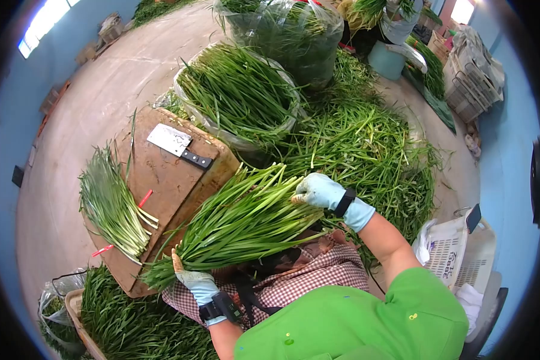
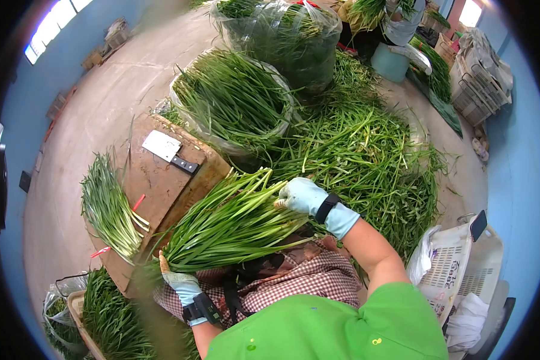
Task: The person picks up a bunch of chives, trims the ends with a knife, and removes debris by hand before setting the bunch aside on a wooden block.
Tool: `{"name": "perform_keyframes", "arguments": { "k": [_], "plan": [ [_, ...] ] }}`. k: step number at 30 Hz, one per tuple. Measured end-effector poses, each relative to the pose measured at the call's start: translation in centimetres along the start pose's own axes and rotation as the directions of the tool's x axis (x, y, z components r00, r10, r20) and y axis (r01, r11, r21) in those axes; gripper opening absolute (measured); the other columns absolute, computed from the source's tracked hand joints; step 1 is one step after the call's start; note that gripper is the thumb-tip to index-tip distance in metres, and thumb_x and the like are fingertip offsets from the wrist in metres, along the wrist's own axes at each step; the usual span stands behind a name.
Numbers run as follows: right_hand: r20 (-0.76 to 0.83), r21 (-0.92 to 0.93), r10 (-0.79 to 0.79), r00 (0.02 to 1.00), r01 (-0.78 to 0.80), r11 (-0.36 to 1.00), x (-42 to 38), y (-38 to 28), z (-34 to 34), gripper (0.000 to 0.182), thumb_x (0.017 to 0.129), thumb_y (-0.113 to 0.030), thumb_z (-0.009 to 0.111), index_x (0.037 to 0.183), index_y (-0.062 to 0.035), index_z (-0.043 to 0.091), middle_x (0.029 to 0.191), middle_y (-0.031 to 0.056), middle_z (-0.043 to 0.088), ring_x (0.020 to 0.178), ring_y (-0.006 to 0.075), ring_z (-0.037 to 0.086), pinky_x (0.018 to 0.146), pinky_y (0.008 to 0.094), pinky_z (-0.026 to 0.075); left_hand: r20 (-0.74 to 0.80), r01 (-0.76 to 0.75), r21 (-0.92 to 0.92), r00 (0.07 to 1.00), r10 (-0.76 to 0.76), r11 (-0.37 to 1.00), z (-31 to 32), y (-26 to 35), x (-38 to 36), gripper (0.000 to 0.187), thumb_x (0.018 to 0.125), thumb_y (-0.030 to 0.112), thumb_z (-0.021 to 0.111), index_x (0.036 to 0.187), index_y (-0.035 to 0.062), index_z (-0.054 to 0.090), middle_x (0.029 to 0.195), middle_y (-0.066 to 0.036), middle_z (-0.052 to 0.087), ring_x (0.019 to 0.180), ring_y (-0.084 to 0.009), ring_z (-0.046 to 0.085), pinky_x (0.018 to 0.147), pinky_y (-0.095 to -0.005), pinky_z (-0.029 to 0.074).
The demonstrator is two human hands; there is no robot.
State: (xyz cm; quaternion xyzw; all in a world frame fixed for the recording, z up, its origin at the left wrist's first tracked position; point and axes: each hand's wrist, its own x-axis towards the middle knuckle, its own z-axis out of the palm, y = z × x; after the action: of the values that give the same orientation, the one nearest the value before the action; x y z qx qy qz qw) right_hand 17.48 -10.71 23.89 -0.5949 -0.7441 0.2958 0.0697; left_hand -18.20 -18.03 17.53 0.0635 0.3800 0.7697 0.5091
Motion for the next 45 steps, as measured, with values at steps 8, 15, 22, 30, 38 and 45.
{"name": "perform_keyframes", "arguments": {
  "k": [8, 15, 22, 30, 38, 45],
  "plan": [
    [-0.494, -0.317, -0.007, 0.869, -0.173, 0.933, -2.6, 5.3, -0.3, 0.023, 0.073, -0.026, 0.054, 0.064, -0.0064, 0.06, 0.063, 0.0121, 0.058, 0.061, 0.0297, 0.058, 0.056, 0.038, 0.046, -0.006, 0.009, -0.018, 1.0, -0.01, 1.0, 0.0, 0.0, -0.2, 0.027, 0.083, 0.026, 0.052, 0.107, 0.0128, 0.055, 0.108, -0.008, 0.055, 0.098, -0.0249, 0.053, 0.085, -0.045, 0.044],
    [-0.658, -0.228, 0.061, 0.75, -0.276, 0.934, -5.9, 8.5, -2.1, 0.023, 0.072, -0.014, 0.058, 0.091, -0.0006, 0.06, 0.075, 0.0124, 0.06, 0.061, 0.0205, 0.058, 0.051, 0.0294, 0.045, -0.067, 0.04, -0.052, 0.997, -0.043, 0.998, 0.3, -0.3, -0.1, 0.03, 0.084, 0.027, 0.051, 0.11, 0.012, 0.052, 0.111, -0.007, 0.054, 0.102, -0.024, 0.051, 0.086, -0.0443, 0.043],
    [-0.037, -0.174, -0.2, 0.979, 0.191, 0.966, 2.5, -0.9, 2.5, 0.046, 0.079, -0.044, 0.05, 0.075, -0.0006, 0.062, 0.073, 0.0182, 0.059, 0.071, 0.0355, 0.056, 0.064, 0.0422, 0.044, -0.033, 0.028, 0.052, 0.999, -0.027, 0.998, 1.1, -0.3, -0.6, 0.034, 0.084, 0.03, 0.049, 0.112, 0.0119, 0.052, 0.109, -0.008, 0.055, 0.098, -0.0242, 0.053, 0.084, -0.0421, 0.044],
    [0.249, 0.048, -0.04, 0.968, 0.028, 0.998, 5.5, -1.3, 0.6, 0.03, 0.073, -0.034, 0.06, 0.083, -0.0065, 0.064, 0.079, 0.0136, 0.062, 0.072, 0.0306, 0.059, 0.062, 0.0372, 0.045, -0.017, -0.01, 0.027, 1.0, 0.01, 1.0, 2.4, 0.8, -1.2, 0.032, 0.085, 0.027, 0.048, 0.112, 0.0121, 0.052, 0.109, -0.008, 0.055, 0.097, -0.0233, 0.054, 0.083, -0.0411, 0.045],
    [-0.315, -0.416, 0.077, 0.946, -0.21, 0.885, 2.6, 11.2, 1.4, 0.018, 0.074, -0.023, 0.055, 0.071, -0.0062, 0.061, 0.07, 0.0134, 0.061, 0.063, 0.0287, 0.061, 0.056, 0.036, 0.048, 0.218, -0.054, 0.006, 0.975, 0.052, 0.998, 8.6, 3.4, -1.4, 0.026, 0.084, 0.026, 0.052, 0.103, 0.0072, 0.054, 0.104, -0.01, 0.056, 0.095, -0.0237, 0.054, 0.081, -0.0414, 0.047],
    [-0.436, -0.229, 0.28, 0.856, -0.406, 0.885, -3.4, 13.4, -0.1, 0.035, 0.072, -0.039, 0.061, 0.08, -0.0056, 0.063, 0.075, 0.0134, 0.061, 0.07, 0.0246, 0.06, 0.061, 0.0362, 0.046, 0.295, -0.137, 0.097, 0.95, 0.103, 0.986, 11.4, 4.5, -1.1, 0.027, 0.087, 0.026, 0.047, 0.102, 0.0051, 0.051, 0.099, -0.01, 0.056, 0.092, -0.0229, 0.054, 0.08, -0.0401, 0.047]
  ]
}}
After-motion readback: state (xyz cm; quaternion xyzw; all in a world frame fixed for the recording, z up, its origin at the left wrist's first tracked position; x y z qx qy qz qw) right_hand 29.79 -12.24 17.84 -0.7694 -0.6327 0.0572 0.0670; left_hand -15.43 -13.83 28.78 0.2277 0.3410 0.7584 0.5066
